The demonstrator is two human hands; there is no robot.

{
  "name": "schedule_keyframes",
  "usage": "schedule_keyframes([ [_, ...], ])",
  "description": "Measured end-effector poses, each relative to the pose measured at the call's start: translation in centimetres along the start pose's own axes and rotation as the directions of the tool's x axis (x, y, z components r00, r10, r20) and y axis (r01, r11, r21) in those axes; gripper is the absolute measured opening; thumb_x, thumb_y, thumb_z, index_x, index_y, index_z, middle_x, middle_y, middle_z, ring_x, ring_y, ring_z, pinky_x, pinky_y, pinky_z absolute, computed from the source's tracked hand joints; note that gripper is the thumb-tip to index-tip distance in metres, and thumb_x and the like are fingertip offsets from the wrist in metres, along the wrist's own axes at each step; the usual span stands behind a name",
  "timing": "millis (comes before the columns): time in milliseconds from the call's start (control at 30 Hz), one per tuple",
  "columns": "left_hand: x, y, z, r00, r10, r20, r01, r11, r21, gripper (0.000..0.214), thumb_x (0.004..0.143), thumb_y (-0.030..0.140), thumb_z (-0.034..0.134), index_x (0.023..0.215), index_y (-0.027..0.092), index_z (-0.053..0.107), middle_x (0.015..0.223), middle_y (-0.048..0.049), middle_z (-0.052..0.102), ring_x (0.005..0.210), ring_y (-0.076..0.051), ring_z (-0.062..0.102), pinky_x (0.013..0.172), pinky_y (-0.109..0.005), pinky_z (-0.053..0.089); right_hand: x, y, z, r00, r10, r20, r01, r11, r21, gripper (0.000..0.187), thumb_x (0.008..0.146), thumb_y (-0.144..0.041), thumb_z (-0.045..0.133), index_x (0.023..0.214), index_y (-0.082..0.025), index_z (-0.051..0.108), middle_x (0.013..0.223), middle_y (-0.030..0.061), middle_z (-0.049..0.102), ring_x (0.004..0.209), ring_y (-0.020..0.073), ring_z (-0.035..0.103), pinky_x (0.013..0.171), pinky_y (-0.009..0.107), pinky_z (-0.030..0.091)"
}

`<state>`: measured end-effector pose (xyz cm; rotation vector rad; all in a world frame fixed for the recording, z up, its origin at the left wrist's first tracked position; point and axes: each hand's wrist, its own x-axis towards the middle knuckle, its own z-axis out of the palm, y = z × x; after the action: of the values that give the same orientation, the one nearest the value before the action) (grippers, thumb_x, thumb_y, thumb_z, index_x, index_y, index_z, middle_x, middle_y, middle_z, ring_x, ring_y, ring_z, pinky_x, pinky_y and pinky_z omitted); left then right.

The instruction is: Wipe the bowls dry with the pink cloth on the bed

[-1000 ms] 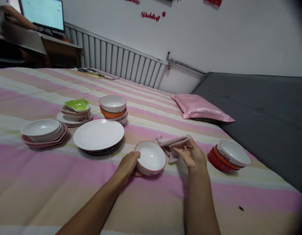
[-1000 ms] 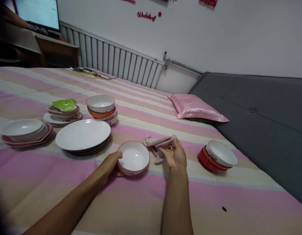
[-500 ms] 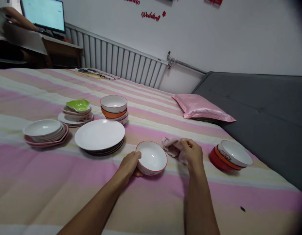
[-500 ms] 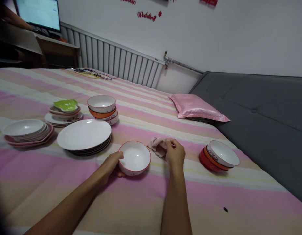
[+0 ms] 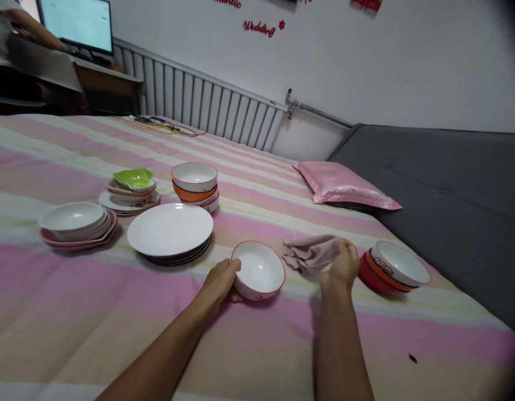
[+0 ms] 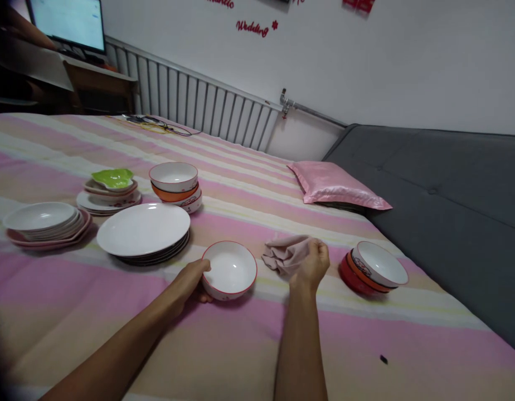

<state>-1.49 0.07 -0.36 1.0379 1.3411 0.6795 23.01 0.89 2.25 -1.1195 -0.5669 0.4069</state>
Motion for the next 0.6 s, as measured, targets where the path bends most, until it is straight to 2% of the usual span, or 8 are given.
schedule_keyframes([
  [200,-0.1,0.1,0.0,1.0,-0.009,0.003,0.009,1.0,0.004,0.037,0.079,0.035,0.038,0.097,0.007,0.055,0.05,-0.0121,0.063,0.041,-0.019,0.057,0.045,-0.027,0.048,-1.2,-0.6,1.5,0.999,0.049,0.004,-0.049,0.995,0.09,0.035,0.065,-0.046,0.071,0.071,-0.019,0.049,0.062,-0.0081,0.05,0.055,0.0074,0.05,0.051,0.019,0.041],
  [300,-0.1,0.1,0.0,1.0,-0.004,0.002,0.004,1.0,0.006,0.037,0.08,0.034,0.038,0.096,0.007,0.056,0.049,-0.0119,0.063,0.041,-0.019,0.057,0.045,-0.026,0.047,-2.4,-1.9,1.8,0.98,0.09,0.176,-0.107,0.99,0.089,0.035,0.062,-0.044,0.075,0.073,-0.019,0.053,0.062,-0.0067,0.054,0.055,0.0081,0.051,0.051,0.019,0.041],
  [367,0.0,0.0,0.0,1.0,0.001,0.005,-0.001,1.0,0.009,0.036,0.08,0.035,0.037,0.095,0.007,0.056,0.049,-0.0117,0.063,0.041,-0.019,0.057,0.046,-0.026,0.048,-3.2,-3.1,1.6,0.889,0.126,0.439,-0.149,0.989,0.018,0.032,0.068,-0.044,0.074,0.077,-0.02,0.056,0.065,-0.0051,0.058,0.055,0.0091,0.052,0.052,0.02,0.042],
  [433,0.3,-0.2,0.0,1.0,0.007,0.008,-0.007,1.0,0.013,0.035,0.08,0.034,0.038,0.094,0.008,0.056,0.05,-0.0111,0.063,0.041,-0.019,0.057,0.045,-0.026,0.048,-3.9,-4.2,1.2,0.694,0.188,0.695,-0.138,0.982,-0.128,0.029,0.075,-0.046,0.07,0.079,-0.019,0.06,0.068,-0.0029,0.061,0.058,0.0101,0.053,0.055,0.021,0.042],
  [467,0.4,-0.3,0.0,1.0,0.01,0.012,-0.01,1.0,0.016,0.034,0.08,0.035,0.038,0.093,0.009,0.057,0.051,-0.0107,0.064,0.041,-0.019,0.058,0.044,-0.026,0.047,-4.1,-4.5,1.0,0.584,0.229,0.779,-0.104,0.972,-0.209,0.031,0.078,-0.049,0.067,0.079,-0.018,0.062,0.07,-0.001,0.063,0.062,0.0114,0.056,0.058,0.022,0.044],
  [500,0.5,-0.3,0.0,1.0,0.014,0.018,-0.014,1.0,0.019,0.034,0.079,0.035,0.04,0.092,0.01,0.057,0.052,-0.0105,0.065,0.042,-0.02,0.059,0.043,-0.026,0.047,-4.2,-4.7,0.8,0.503,0.268,0.822,-0.054,0.959,-0.279,0.034,0.081,-0.052,0.063,0.08,-0.018,0.065,0.074,0.0013,0.065,0.067,0.0131,0.059,0.062,0.024,0.045],
  [533,0.6,-0.4,0.0,1.0,0.018,0.026,-0.018,1.0,0.023,0.033,0.079,0.036,0.041,0.091,0.011,0.058,0.054,-0.0104,0.066,0.043,-0.02,0.06,0.043,-0.026,0.047,-4.2,-4.7,0.7,0.467,0.299,0.832,0.0,0.941,-0.338,0.039,0.083,-0.055,0.059,0.08,-0.017,0.066,0.078,0.0036,0.067,0.073,0.015,0.062,0.066,0.025,0.046],
  [600,0.7,-0.4,0.0,0.999,0.023,0.041,-0.025,0.999,0.027,0.031,0.079,0.037,0.043,0.088,0.012,0.059,0.056,-0.0099,0.067,0.044,-0.02,0.061,0.042,-0.026,0.047,-3.8,-4.2,0.6,0.503,0.33,0.799,0.093,0.898,-0.43,0.044,0.086,-0.056,0.052,0.082,-0.016,0.067,0.084,0.0063,0.068,0.08,0.0176,0.064,0.071,0.028,0.046],
])
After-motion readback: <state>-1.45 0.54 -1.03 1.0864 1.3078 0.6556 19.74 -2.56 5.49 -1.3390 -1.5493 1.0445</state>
